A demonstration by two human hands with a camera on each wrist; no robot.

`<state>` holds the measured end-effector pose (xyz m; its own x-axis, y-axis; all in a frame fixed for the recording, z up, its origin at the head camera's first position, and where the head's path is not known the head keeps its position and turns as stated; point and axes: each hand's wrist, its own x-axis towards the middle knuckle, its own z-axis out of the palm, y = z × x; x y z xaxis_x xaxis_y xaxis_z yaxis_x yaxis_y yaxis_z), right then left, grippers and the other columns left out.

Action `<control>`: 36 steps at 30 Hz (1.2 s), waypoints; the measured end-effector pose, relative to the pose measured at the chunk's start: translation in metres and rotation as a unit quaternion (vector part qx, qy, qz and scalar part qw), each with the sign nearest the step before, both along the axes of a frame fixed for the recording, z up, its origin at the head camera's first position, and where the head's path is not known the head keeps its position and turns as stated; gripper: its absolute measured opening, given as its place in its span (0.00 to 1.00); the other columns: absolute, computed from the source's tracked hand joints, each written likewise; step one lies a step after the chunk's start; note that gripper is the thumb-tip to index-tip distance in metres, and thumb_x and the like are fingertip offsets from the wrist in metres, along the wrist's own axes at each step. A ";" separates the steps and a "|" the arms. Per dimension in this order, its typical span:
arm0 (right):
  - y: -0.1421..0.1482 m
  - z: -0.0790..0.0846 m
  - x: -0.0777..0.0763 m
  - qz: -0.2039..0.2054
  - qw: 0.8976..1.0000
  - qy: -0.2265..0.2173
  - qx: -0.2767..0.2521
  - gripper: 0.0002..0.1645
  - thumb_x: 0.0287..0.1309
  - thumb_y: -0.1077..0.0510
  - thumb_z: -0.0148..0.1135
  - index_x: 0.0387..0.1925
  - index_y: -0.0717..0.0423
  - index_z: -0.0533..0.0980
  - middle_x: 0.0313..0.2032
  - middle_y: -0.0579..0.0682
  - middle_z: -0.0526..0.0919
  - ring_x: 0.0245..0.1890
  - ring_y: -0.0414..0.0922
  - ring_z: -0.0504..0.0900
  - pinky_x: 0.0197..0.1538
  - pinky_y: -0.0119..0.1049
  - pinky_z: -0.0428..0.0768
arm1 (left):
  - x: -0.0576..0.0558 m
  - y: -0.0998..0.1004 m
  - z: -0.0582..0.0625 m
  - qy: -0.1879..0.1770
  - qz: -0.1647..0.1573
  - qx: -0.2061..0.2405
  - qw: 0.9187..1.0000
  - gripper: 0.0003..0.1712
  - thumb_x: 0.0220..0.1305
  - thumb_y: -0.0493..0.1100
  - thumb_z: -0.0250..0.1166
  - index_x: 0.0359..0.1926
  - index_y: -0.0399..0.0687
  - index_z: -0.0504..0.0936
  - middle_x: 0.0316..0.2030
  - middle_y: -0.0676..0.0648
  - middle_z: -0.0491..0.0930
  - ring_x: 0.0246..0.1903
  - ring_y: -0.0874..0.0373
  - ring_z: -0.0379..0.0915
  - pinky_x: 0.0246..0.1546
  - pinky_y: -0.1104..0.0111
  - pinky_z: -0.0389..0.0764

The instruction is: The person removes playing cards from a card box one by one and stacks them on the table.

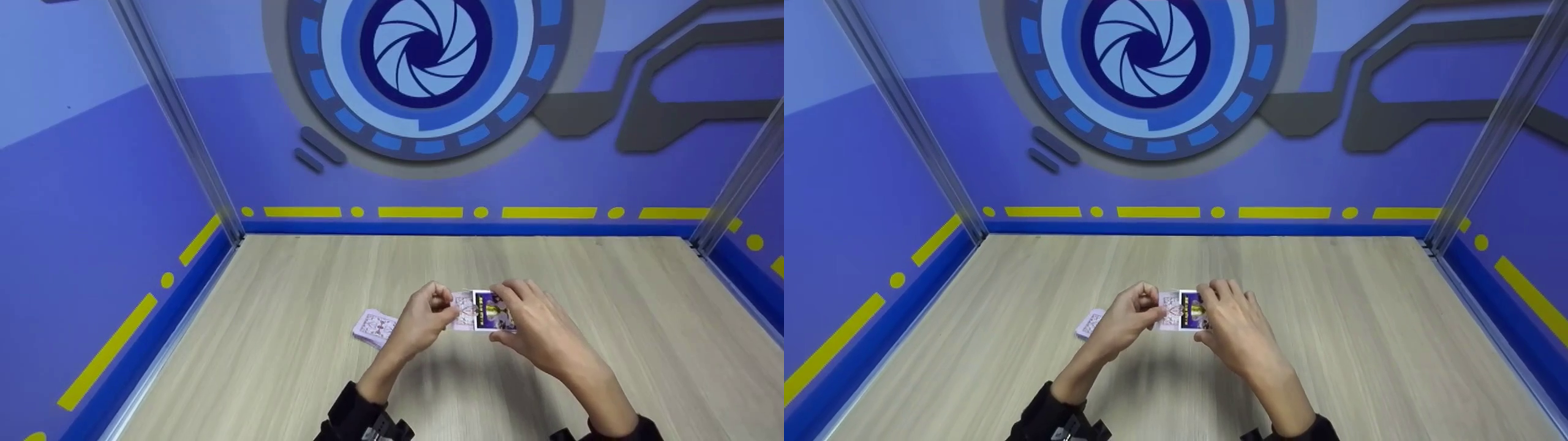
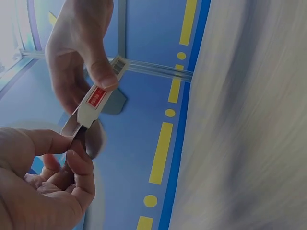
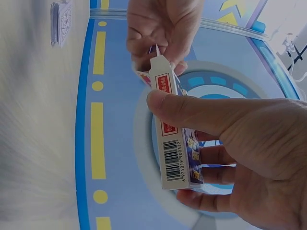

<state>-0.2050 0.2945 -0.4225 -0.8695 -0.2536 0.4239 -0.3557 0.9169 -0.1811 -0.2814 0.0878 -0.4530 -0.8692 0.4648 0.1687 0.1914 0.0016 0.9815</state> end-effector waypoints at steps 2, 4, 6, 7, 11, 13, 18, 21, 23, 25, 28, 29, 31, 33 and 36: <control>0.001 0.000 0.000 0.001 1.000 -0.001 -0.006 0.44 0.41 0.55 0.87 0.60 0.62 0.76 0.53 0.57 0.80 0.54 0.55 0.78 0.55 0.55 0.78 | -0.002 -0.003 0.001 0.014 -0.001 -0.003 1.000 0.08 0.65 0.28 0.63 0.44 0.37 0.76 0.34 0.46 0.82 0.31 0.61 0.72 0.30 0.74 0.71; 0.002 0.000 0.000 0.002 1.000 -0.004 -0.012 0.44 0.42 0.55 0.86 0.61 0.62 0.76 0.54 0.58 0.79 0.54 0.56 0.78 0.56 0.56 0.78 | -0.003 -0.005 0.003 0.035 0.001 -0.014 0.999 0.12 0.64 0.27 0.60 0.49 0.37 0.77 0.35 0.45 0.83 0.32 0.61 0.72 0.31 0.74 0.70; 0.003 0.000 0.000 0.001 1.000 -0.005 -0.015 0.44 0.43 0.55 0.86 0.61 0.62 0.76 0.54 0.58 0.79 0.55 0.56 0.78 0.56 0.57 0.78 | -0.004 -0.007 0.005 0.069 0.010 -0.038 0.997 0.19 0.63 0.27 0.58 0.54 0.39 0.79 0.35 0.46 0.82 0.31 0.62 0.71 0.30 0.73 0.70; 0.004 0.000 0.000 0.000 1.000 -0.005 -0.016 0.44 0.42 0.55 0.86 0.61 0.62 0.76 0.55 0.58 0.79 0.55 0.56 0.78 0.56 0.57 0.78 | -0.004 -0.008 0.007 0.089 0.016 -0.056 0.994 0.22 0.62 0.27 0.57 0.56 0.41 0.79 0.35 0.48 0.81 0.30 0.63 0.70 0.30 0.73 0.69; 0.005 0.000 -0.001 -0.003 1.000 0.001 -0.015 0.44 0.42 0.55 0.87 0.60 0.63 0.76 0.54 0.59 0.79 0.55 0.56 0.78 0.55 0.56 0.79 | -0.001 -0.014 0.012 0.173 0.033 -0.146 0.973 0.29 0.60 0.28 0.57 0.61 0.48 0.82 0.42 0.51 0.76 0.33 0.64 0.67 0.32 0.73 0.70; 0.005 0.000 -0.001 -0.002 1.000 0.003 -0.012 0.44 0.41 0.55 0.87 0.59 0.63 0.76 0.54 0.59 0.79 0.54 0.56 0.78 0.54 0.56 0.79 | 0.001 -0.017 0.014 0.197 0.028 -0.190 0.961 0.29 0.61 0.30 0.59 0.63 0.50 0.82 0.47 0.52 0.73 0.36 0.64 0.67 0.35 0.72 0.71; 0.003 0.000 -0.001 0.001 1.000 -0.002 -0.007 0.44 0.41 0.54 0.87 0.60 0.62 0.76 0.54 0.58 0.80 0.54 0.55 0.78 0.53 0.55 0.80 | 0.006 -0.021 0.018 0.224 0.007 -0.277 0.934 0.31 0.63 0.43 0.73 0.66 0.53 0.76 0.57 0.50 0.66 0.43 0.61 0.71 0.43 0.70 0.76; 0.002 0.000 0.000 0.001 1.000 -0.006 -0.007 0.44 0.41 0.54 0.87 0.60 0.61 0.76 0.54 0.57 0.80 0.53 0.54 0.78 0.53 0.54 0.80 | 0.008 -0.020 0.018 0.263 0.007 -0.317 0.911 0.38 0.57 0.49 0.80 0.66 0.52 0.74 0.60 0.49 0.65 0.49 0.59 0.71 0.51 0.68 0.77; 0.002 0.000 0.001 0.000 1.000 -0.008 -0.007 0.43 0.42 0.54 0.87 0.60 0.60 0.76 0.54 0.57 0.80 0.53 0.54 0.78 0.53 0.55 0.80 | 0.009 -0.019 0.018 0.290 0.012 -0.335 0.897 0.40 0.54 0.50 0.81 0.65 0.51 0.73 0.60 0.49 0.66 0.53 0.58 0.70 0.56 0.66 0.76; 0.002 0.000 0.001 -0.001 1.000 -0.008 -0.007 0.44 0.42 0.54 0.87 0.60 0.60 0.76 0.54 0.57 0.80 0.53 0.54 0.79 0.52 0.55 0.80 | 0.009 -0.019 0.017 0.317 0.014 -0.349 0.881 0.39 0.54 0.50 0.81 0.65 0.50 0.73 0.58 0.49 0.68 0.54 0.58 0.69 0.59 0.66 0.74; 0.002 0.000 0.001 -0.001 1.000 -0.009 -0.008 0.44 0.42 0.54 0.86 0.61 0.61 0.76 0.54 0.57 0.80 0.54 0.55 0.79 0.53 0.56 0.80 | 0.008 -0.018 0.017 0.343 0.015 -0.359 0.868 0.39 0.57 0.49 0.79 0.66 0.49 0.73 0.55 0.49 0.70 0.53 0.59 0.69 0.58 0.67 0.74; 0.002 0.000 0.001 0.000 1.000 -0.009 -0.008 0.44 0.42 0.54 0.86 0.61 0.61 0.76 0.54 0.58 0.80 0.54 0.56 0.79 0.53 0.57 0.80 | 0.008 -0.019 0.017 0.348 0.013 -0.360 0.865 0.39 0.57 0.49 0.79 0.67 0.49 0.73 0.55 0.49 0.70 0.53 0.59 0.69 0.58 0.67 0.74; 0.003 0.000 0.000 0.001 1.000 -0.010 -0.010 0.44 0.43 0.54 0.86 0.61 0.62 0.76 0.55 0.59 0.80 0.54 0.56 0.79 0.54 0.57 0.79 | 0.007 -0.022 0.018 0.354 0.009 -0.359 0.863 0.39 0.58 0.49 0.79 0.69 0.49 0.73 0.56 0.49 0.71 0.53 0.59 0.69 0.58 0.67 0.75; 0.004 0.000 0.000 0.001 1.000 -0.009 -0.011 0.44 0.43 0.54 0.86 0.61 0.62 0.76 0.54 0.59 0.80 0.54 0.57 0.79 0.54 0.57 0.79 | 0.005 -0.025 0.019 0.357 0.008 -0.357 0.863 0.40 0.59 0.48 0.78 0.70 0.49 0.74 0.56 0.48 0.71 0.54 0.58 0.69 0.58 0.67 0.75; 0.006 0.001 0.000 -0.002 1.000 -0.008 -0.017 0.44 0.43 0.54 0.86 0.61 0.63 0.76 0.54 0.60 0.80 0.54 0.57 0.79 0.54 0.57 0.79 | 0.002 -0.032 0.023 0.361 0.010 -0.356 0.862 0.38 0.59 0.46 0.78 0.69 0.48 0.75 0.58 0.46 0.72 0.56 0.56 0.70 0.61 0.65 0.74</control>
